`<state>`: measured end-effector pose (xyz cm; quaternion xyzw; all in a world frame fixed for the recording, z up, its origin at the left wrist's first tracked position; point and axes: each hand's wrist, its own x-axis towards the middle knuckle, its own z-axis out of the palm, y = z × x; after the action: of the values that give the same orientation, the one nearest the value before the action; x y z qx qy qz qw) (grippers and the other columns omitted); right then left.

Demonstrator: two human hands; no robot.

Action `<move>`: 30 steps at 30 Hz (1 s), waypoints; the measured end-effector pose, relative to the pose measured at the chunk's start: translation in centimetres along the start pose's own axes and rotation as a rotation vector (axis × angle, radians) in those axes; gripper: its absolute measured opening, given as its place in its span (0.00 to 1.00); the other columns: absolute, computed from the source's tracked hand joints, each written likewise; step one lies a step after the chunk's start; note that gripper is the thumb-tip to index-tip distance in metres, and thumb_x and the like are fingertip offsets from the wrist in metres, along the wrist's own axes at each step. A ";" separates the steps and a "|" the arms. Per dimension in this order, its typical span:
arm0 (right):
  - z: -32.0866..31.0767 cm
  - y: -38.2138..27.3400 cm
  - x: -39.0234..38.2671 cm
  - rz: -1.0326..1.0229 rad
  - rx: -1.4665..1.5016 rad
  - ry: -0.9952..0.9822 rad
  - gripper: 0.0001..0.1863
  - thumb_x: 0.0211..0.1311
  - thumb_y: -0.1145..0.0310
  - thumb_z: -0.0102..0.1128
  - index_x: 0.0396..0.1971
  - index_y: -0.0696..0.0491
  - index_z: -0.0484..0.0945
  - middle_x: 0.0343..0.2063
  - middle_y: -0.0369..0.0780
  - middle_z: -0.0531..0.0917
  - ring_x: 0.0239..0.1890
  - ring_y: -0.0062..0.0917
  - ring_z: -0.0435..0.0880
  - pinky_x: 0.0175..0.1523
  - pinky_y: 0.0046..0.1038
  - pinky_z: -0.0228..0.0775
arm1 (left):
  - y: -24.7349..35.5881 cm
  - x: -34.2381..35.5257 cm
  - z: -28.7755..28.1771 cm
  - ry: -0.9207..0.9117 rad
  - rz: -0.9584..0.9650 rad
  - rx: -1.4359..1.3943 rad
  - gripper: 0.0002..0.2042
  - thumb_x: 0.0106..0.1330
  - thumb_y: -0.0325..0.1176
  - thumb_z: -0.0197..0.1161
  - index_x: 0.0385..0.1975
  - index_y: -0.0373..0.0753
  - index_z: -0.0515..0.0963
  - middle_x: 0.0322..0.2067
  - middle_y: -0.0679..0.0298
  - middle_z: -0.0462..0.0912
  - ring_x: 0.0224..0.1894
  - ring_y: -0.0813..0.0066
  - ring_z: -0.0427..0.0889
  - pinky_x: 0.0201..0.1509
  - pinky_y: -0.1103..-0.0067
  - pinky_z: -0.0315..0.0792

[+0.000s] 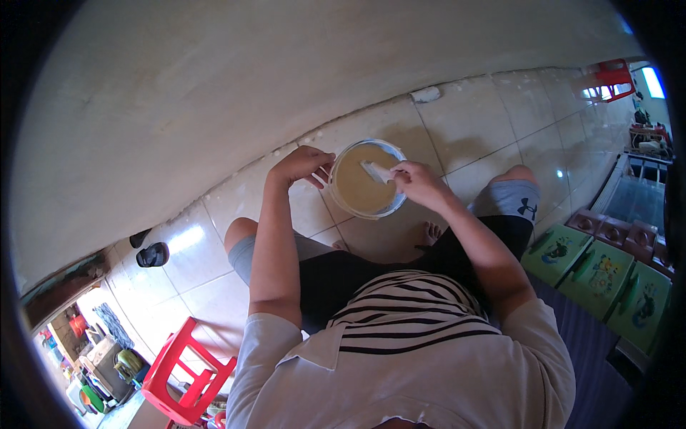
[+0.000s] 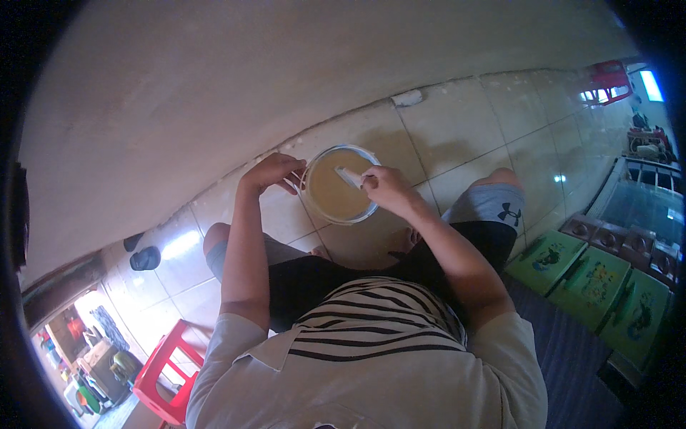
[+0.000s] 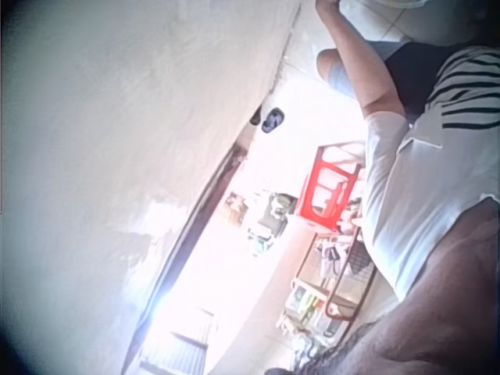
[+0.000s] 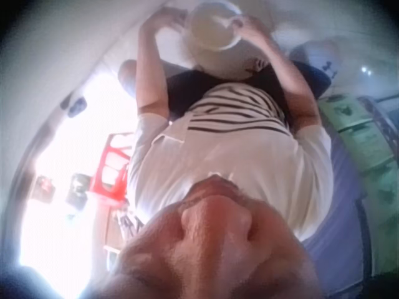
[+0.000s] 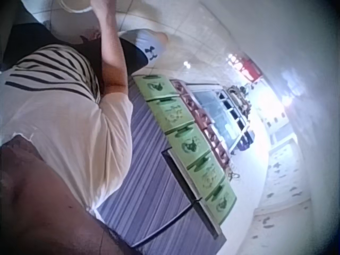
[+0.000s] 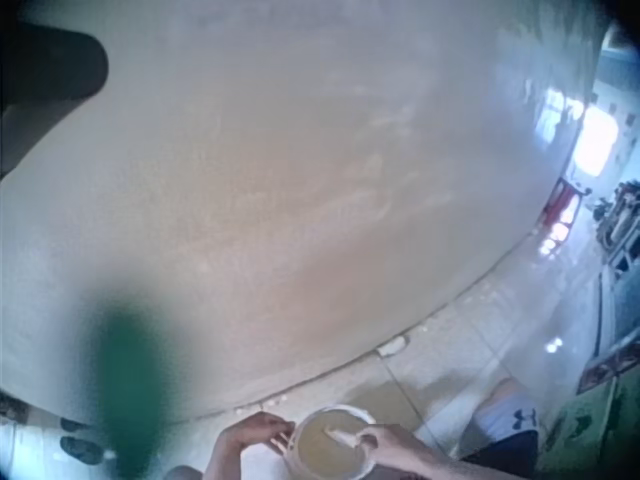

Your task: The person paints the lower edge of an indoor wall using a paintbrush and a bucket of paint.

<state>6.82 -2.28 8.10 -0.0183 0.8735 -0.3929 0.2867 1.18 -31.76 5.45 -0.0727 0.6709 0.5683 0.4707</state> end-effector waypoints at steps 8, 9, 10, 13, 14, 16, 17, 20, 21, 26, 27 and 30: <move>-2.0 0.6 -0.4 0.326 0.294 -0.123 0.15 0.68 0.62 0.50 0.47 0.54 0.76 0.22 0.38 0.83 0.14 0.20 0.72 0.19 0.25 0.62 | 0.1 0.0 0.0 0.001 0.005 0.016 0.18 0.67 0.41 0.56 0.38 0.28 0.79 0.32 0.56 0.84 0.32 0.68 0.85 0.34 0.73 0.83; -1.5 0.6 -0.3 0.288 0.229 -0.113 0.15 0.67 0.62 0.50 0.47 0.54 0.76 0.22 0.39 0.83 0.15 0.23 0.75 0.20 0.28 0.65 | 0.1 0.0 0.0 0.004 0.004 0.016 0.18 0.67 0.41 0.56 0.38 0.28 0.79 0.32 0.56 0.84 0.32 0.68 0.85 0.33 0.73 0.83; -0.6 1.0 -0.2 0.149 0.107 -0.041 0.14 0.66 0.63 0.50 0.46 0.54 0.76 0.23 0.41 0.83 0.19 0.27 0.77 0.23 0.31 0.67 | 0.2 0.0 0.0 0.005 0.003 0.016 0.18 0.68 0.41 0.56 0.38 0.28 0.79 0.32 0.56 0.84 0.32 0.68 0.85 0.33 0.73 0.83; 1.7 -0.2 -0.4 -0.134 -0.189 0.086 0.12 0.62 0.67 0.51 0.42 0.55 0.78 0.28 0.49 0.83 0.33 0.46 0.82 0.40 0.44 0.74 | 0.0 0.1 -0.1 0.001 -0.009 0.012 0.18 0.68 0.41 0.56 0.38 0.28 0.79 0.32 0.55 0.84 0.32 0.68 0.85 0.33 0.73 0.82; 2.3 -0.5 -0.2 -0.137 -0.273 0.078 0.13 0.62 0.66 0.51 0.43 0.54 0.78 0.29 0.49 0.82 0.34 0.44 0.83 0.41 0.43 0.74 | 0.0 0.2 -0.1 0.000 -0.012 0.013 0.18 0.68 0.41 0.55 0.38 0.28 0.79 0.32 0.55 0.84 0.32 0.68 0.85 0.33 0.73 0.82; 3.5 -0.6 0.2 -0.142 -0.442 0.059 0.14 0.63 0.66 0.52 0.46 0.52 0.77 0.31 0.48 0.82 0.35 0.42 0.83 0.42 0.40 0.75 | 0.0 0.2 -0.1 -0.006 -0.014 0.009 0.18 0.68 0.41 0.55 0.37 0.28 0.79 0.32 0.55 0.84 0.32 0.68 0.85 0.33 0.73 0.82; 3.9 -0.9 0.3 -0.147 -0.464 0.098 0.13 0.63 0.67 0.51 0.45 0.51 0.78 0.35 0.48 0.82 0.37 0.42 0.83 0.43 0.41 0.75 | -0.1 0.3 -0.1 -0.008 -0.016 0.005 0.18 0.68 0.41 0.55 0.37 0.28 0.79 0.32 0.55 0.83 0.31 0.68 0.85 0.34 0.73 0.82; 4.9 -0.2 1.8 -0.271 -0.506 0.093 0.14 0.62 0.67 0.52 0.45 0.52 0.78 0.38 0.49 0.81 0.39 0.42 0.82 0.44 0.41 0.75 | 0.1 0.4 -0.1 -0.010 -0.017 0.022 0.18 0.68 0.42 0.55 0.36 0.28 0.79 0.31 0.55 0.83 0.31 0.68 0.85 0.34 0.73 0.82; 5.1 -0.1 2.4 -0.244 -0.524 0.101 0.14 0.62 0.67 0.52 0.45 0.52 0.78 0.39 0.49 0.80 0.39 0.42 0.82 0.44 0.41 0.75 | 0.2 0.4 -0.1 -0.015 -0.015 0.023 0.18 0.68 0.42 0.55 0.36 0.28 0.79 0.31 0.56 0.83 0.31 0.68 0.85 0.34 0.73 0.82; 5.7 -0.6 4.3 -0.232 -0.555 0.179 0.14 0.61 0.67 0.52 0.45 0.52 0.78 0.38 0.49 0.80 0.39 0.42 0.81 0.45 0.41 0.74 | 0.4 0.2 0.1 -0.007 -0.008 0.024 0.19 0.68 0.43 0.56 0.35 0.28 0.79 0.31 0.56 0.83 0.31 0.68 0.84 0.34 0.73 0.82; 5.6 -0.3 4.3 -0.241 -0.543 0.174 0.14 0.61 0.67 0.52 0.45 0.52 0.79 0.38 0.49 0.80 0.39 0.43 0.81 0.45 0.41 0.74 | 0.5 0.2 0.1 -0.007 -0.009 0.024 0.19 0.68 0.43 0.56 0.35 0.28 0.79 0.31 0.56 0.83 0.31 0.68 0.84 0.34 0.73 0.82; 5.0 -0.6 3.6 -0.251 -0.495 0.169 0.14 0.61 0.66 0.52 0.44 0.53 0.79 0.38 0.49 0.80 0.39 0.43 0.81 0.44 0.41 0.74 | 0.3 0.2 0.0 -0.013 -0.017 0.016 0.19 0.68 0.43 0.55 0.36 0.28 0.79 0.31 0.56 0.83 0.31 0.68 0.84 0.34 0.73 0.82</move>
<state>6.30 -7.02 4.13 -0.1626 0.9546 -0.2004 0.1488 0.88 -31.57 5.58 -0.0710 0.6718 0.5592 0.4806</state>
